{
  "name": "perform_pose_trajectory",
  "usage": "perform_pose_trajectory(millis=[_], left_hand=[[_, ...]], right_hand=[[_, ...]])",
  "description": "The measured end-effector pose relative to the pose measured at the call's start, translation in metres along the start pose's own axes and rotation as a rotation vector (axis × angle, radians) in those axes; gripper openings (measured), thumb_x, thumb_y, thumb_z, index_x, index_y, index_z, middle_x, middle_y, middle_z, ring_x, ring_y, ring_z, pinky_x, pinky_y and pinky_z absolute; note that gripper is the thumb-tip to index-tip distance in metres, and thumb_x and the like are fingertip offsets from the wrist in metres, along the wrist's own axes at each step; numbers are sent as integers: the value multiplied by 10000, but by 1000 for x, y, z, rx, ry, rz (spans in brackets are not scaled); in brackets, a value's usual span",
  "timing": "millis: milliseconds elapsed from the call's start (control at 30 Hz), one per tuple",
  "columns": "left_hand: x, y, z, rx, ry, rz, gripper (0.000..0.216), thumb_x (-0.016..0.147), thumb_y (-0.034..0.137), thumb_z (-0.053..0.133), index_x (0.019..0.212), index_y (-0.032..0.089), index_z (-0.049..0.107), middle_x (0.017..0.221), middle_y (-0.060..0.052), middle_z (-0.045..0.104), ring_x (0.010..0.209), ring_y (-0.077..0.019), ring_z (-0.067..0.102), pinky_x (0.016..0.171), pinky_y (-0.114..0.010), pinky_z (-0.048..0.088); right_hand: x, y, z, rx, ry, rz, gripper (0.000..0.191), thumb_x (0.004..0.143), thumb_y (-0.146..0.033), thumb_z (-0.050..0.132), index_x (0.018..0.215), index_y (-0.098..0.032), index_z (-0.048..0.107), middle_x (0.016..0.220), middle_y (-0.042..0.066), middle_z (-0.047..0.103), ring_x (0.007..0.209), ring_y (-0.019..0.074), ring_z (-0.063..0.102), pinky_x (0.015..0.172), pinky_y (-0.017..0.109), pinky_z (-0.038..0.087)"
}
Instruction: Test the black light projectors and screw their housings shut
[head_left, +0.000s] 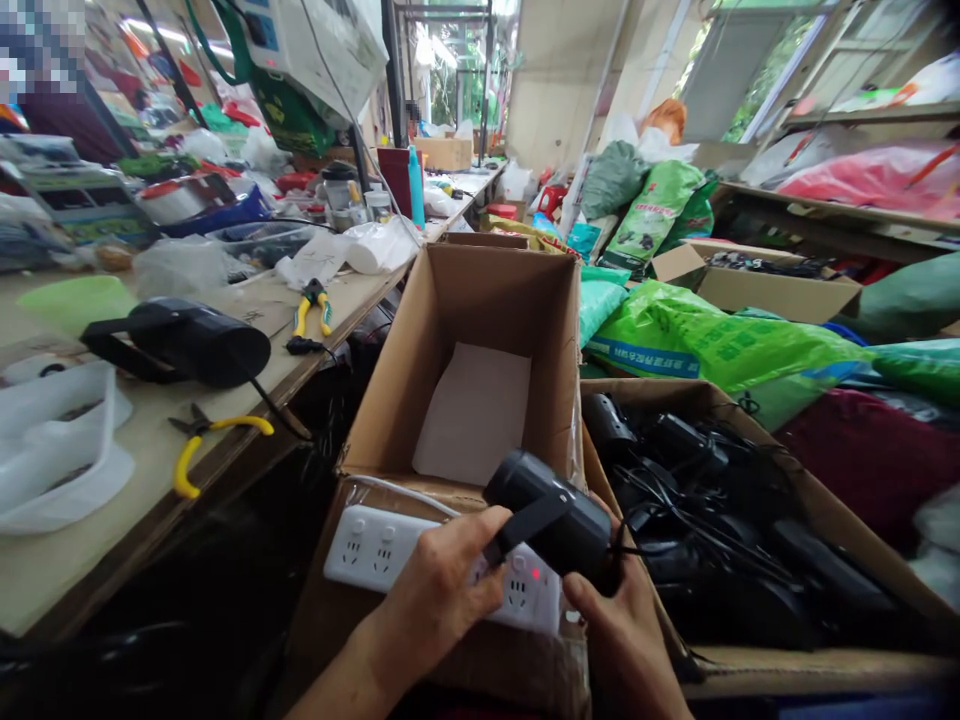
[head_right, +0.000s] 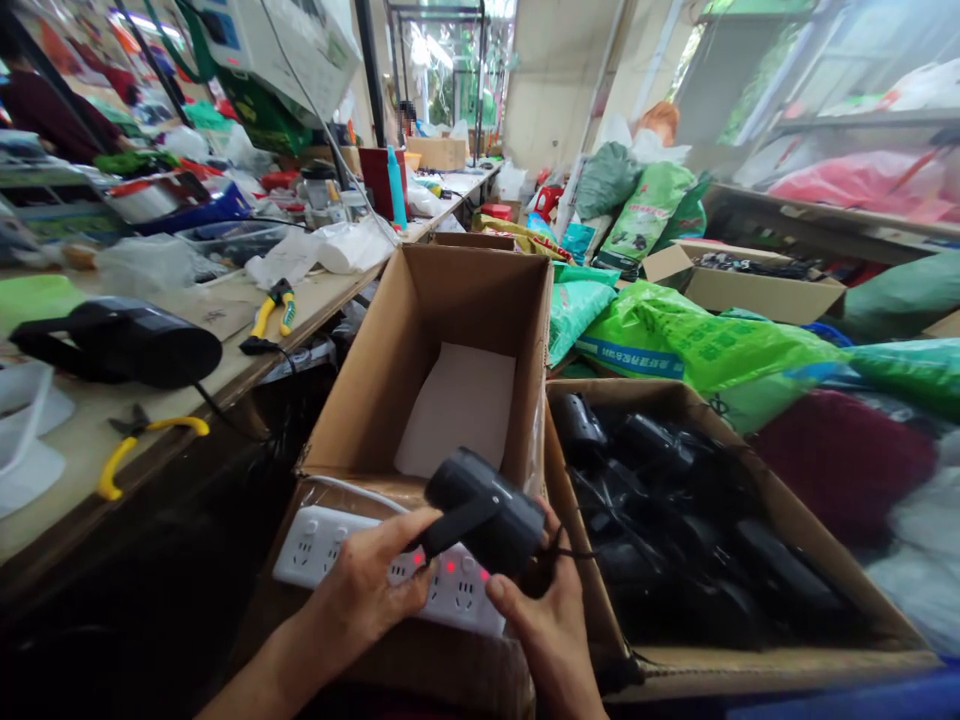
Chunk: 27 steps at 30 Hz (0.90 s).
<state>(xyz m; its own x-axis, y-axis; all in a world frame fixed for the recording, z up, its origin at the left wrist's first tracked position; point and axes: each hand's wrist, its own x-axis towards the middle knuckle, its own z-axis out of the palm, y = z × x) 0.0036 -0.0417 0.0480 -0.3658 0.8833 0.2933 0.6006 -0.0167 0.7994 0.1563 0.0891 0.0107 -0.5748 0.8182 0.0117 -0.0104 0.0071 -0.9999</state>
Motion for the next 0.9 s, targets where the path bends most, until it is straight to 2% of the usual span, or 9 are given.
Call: perform_pose_trajectory(millis=[67,100,233,300,400,500,667,800,900], left_hand=[[-3,3,5,93,-23,83,510,805,114,578,1277,291,503,1074,-72,674,910,-258,651,804,-362,514],[-4,3,7,156,8,122,538,802,112,580,1298,302,492,1114,-90,659,924,-276,651,809,-390,518],[-7,9,17,282,288,220,692,734,173,681,1356,339,426,1253,-134,551,1028,-341,611,831,-453,523],[-6,14,19,218,362,204,850,661,204,750,1397,327,345,1387,-144,437,1172,-382,519,925,-497,479],[-2,21,15,64,373,130,966,605,191,783,1416,301,270,1505,-149,291,1284,-399,414,997,-525,431],[2,25,8,-82,320,60,971,606,185,786,1417,290,263,1515,-160,280,1283,-392,428,980,-525,454],[2,20,4,-240,19,166,803,633,94,750,1337,351,462,1402,-99,498,1205,-329,541,970,-453,484],[2,8,18,-292,-87,234,718,672,143,769,1300,385,517,1381,-72,529,1194,-319,553,968,-424,488],[4,9,39,-364,-171,195,628,709,149,740,1254,405,562,1332,-50,579,1168,-310,576,970,-437,485]], right_hand=[[1,2,-3,-98,57,-14,811,620,-520,753,1299,-199,447,1159,119,631,1069,317,587,905,437,471],[1,3,-5,-115,70,-16,750,634,-524,737,1261,-194,489,1118,114,646,1052,319,588,906,445,462],[-1,13,-12,44,2,-25,523,704,-545,658,1097,-204,603,889,94,690,859,295,642,789,438,509],[-3,18,-14,147,-59,-28,534,694,-561,657,1094,-210,609,851,95,692,823,298,650,746,437,521],[-5,20,-21,197,-124,-26,715,627,-617,684,1200,-208,559,910,118,692,891,336,647,745,455,524],[-1,10,-32,106,-193,-44,836,548,-632,731,1253,-234,522,1043,129,671,984,360,630,809,454,520],[0,-16,-61,36,-334,-91,790,517,-437,815,1237,-270,536,1165,96,644,1065,333,609,894,430,493],[-20,-29,-85,119,-352,-50,835,523,-435,836,1270,-275,498,1163,83,645,1061,296,616,893,424,481],[-42,-37,-104,119,-331,-7,850,507,-479,832,1266,-275,510,1145,82,652,1040,305,624,880,433,480]])
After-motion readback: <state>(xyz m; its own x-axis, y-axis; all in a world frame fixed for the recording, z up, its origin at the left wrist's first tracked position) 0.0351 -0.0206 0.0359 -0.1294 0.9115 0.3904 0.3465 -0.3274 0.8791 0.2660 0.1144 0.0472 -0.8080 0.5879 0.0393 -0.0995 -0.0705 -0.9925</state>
